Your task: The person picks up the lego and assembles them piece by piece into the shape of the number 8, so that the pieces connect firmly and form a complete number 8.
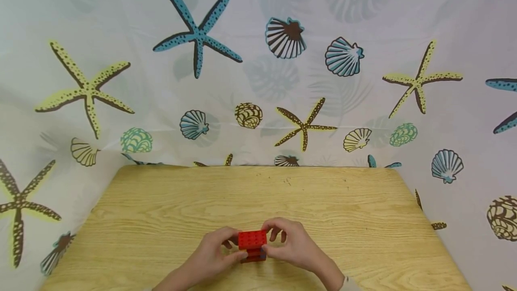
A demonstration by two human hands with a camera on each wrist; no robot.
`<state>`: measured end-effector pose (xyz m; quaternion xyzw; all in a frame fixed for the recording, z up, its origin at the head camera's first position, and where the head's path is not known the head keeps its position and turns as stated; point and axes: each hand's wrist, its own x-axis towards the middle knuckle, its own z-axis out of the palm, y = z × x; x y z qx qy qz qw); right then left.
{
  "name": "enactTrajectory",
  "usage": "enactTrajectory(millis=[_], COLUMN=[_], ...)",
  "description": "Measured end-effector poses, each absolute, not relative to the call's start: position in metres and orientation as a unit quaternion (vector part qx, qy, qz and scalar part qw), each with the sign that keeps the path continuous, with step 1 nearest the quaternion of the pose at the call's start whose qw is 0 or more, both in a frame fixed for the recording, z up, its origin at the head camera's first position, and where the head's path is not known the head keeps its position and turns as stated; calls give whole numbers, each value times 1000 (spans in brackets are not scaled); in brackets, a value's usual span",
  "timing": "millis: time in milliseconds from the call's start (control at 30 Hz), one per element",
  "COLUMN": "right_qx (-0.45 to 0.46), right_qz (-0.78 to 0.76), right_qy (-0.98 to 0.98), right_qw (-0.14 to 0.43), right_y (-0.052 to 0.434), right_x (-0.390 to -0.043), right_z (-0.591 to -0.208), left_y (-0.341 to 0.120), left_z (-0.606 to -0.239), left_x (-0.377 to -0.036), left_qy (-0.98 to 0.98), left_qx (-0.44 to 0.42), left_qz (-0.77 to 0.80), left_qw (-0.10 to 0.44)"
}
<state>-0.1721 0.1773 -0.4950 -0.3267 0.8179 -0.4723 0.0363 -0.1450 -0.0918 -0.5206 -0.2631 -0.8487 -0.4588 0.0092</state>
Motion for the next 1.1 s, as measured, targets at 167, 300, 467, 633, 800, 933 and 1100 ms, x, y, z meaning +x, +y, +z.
enactTrajectory(millis=[167,300,467,633,800,933,1100], right_qx=[-324,-325,-331,-329,-324,-325,-326], right_qz=[-466,-462,-459,-453,-450,-448,-450], right_qy=[822,824,823,827,830,831,829], right_qw=[43,45,47,50,56,57,67], right_y=[178,178,179,178,177,177,178], right_x=[-173,-173,-174,-175,-175,-175,-175], right_z=[-492,-490,-490,-489,-488,-488,-488], left_y=[-92,-91,-90,-90,-89,-88,-86], left_z=[-520,-519,-516,-516,-518,-518,-516], left_x=[-145,-145,-145,-144,-145,-145,-145], left_qy=[-848,-847,-850,-858,-853,-850,-853], left_qx=[-267,-269,-273,-279,-292,-299,-296], left_qz=[-458,-458,-449,-429,-428,-427,-424], left_qw=[13,15,26,50,71,76,70])
